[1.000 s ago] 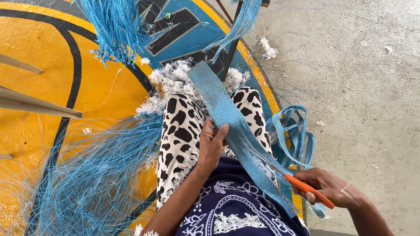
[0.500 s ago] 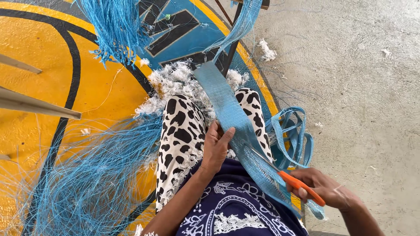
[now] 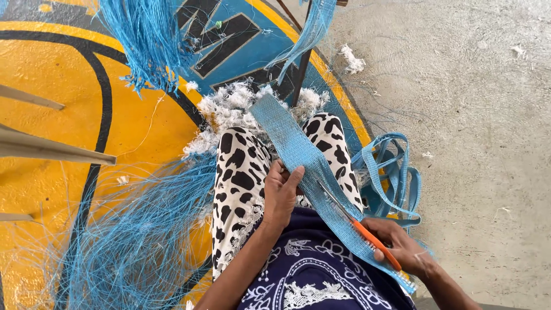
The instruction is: Cutting blue plastic mesh strips with scissors.
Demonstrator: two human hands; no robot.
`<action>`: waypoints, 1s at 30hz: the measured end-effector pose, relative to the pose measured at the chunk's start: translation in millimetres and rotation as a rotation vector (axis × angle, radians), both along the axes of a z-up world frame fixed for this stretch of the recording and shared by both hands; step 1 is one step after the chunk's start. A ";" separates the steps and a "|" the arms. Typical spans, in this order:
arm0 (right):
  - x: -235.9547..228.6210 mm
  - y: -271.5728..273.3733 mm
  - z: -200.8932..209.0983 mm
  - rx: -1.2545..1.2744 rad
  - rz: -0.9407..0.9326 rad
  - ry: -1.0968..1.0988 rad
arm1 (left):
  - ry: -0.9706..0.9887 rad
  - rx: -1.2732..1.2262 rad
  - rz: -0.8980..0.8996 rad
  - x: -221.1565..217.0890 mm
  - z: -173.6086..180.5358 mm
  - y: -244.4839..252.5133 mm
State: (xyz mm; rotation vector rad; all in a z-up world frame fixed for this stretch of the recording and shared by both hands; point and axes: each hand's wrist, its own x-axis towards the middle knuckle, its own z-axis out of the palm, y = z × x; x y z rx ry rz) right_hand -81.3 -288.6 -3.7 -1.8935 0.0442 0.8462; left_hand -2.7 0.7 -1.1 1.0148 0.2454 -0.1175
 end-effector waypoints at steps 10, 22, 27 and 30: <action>10.8 33.3 18.4 0.023 0.005 -0.082 | -0.030 0.035 -0.043 -6.2 15.0 -10.0; 1.3 17.6 -12.2 0.151 -0.138 -0.043 | -0.110 0.131 0.036 -5.5 15.1 -11.3; 6.0 5.0 -27.3 -0.018 0.028 -0.305 | -0.108 0.164 0.034 -8.3 9.6 -16.6; 18.3 26.7 -0.1 0.011 -0.041 -0.253 | -0.136 0.169 0.033 -6.8 12.2 -16.7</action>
